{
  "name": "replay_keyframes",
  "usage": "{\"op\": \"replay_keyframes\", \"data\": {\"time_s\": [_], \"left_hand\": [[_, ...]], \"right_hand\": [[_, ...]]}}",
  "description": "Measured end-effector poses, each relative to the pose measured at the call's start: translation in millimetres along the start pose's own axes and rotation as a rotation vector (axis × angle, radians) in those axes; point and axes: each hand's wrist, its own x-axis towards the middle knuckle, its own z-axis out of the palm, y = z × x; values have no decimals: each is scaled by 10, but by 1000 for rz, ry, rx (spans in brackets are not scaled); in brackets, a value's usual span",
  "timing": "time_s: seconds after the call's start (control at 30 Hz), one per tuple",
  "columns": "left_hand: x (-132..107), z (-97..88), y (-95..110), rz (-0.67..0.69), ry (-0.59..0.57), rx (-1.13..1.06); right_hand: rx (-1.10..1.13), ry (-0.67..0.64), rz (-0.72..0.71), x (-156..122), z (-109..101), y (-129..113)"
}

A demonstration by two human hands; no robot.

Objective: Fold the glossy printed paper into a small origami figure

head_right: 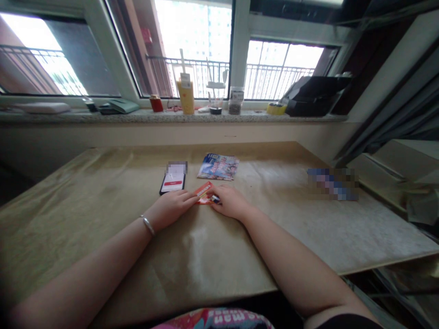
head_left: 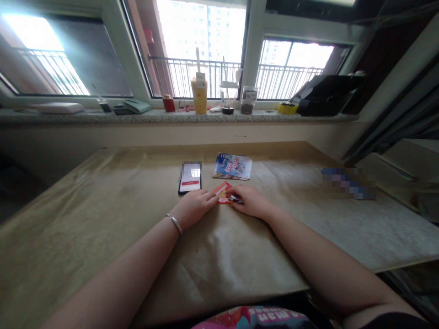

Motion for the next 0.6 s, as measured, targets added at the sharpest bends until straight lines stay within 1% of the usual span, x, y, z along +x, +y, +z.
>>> {"op": "replay_keyframes", "data": {"time_s": [0.1,0.23,0.4,0.5,0.6], "left_hand": [[-4,-11,13,6,-17,15],[6,-4,33,-57,33,11],[16,-1,46,-138,78,-23],[24,-13,70,-160,138,-28],[36,-10,108,-139,212,-44]], "right_hand": [[-16,-3,4,-4,6,-13],[-112,15,12,-5,11,-63],[-227,104,16,10,50,-160],[-264,137,27,18,77,-225],[-280,145,27,24,87,-291]]}}
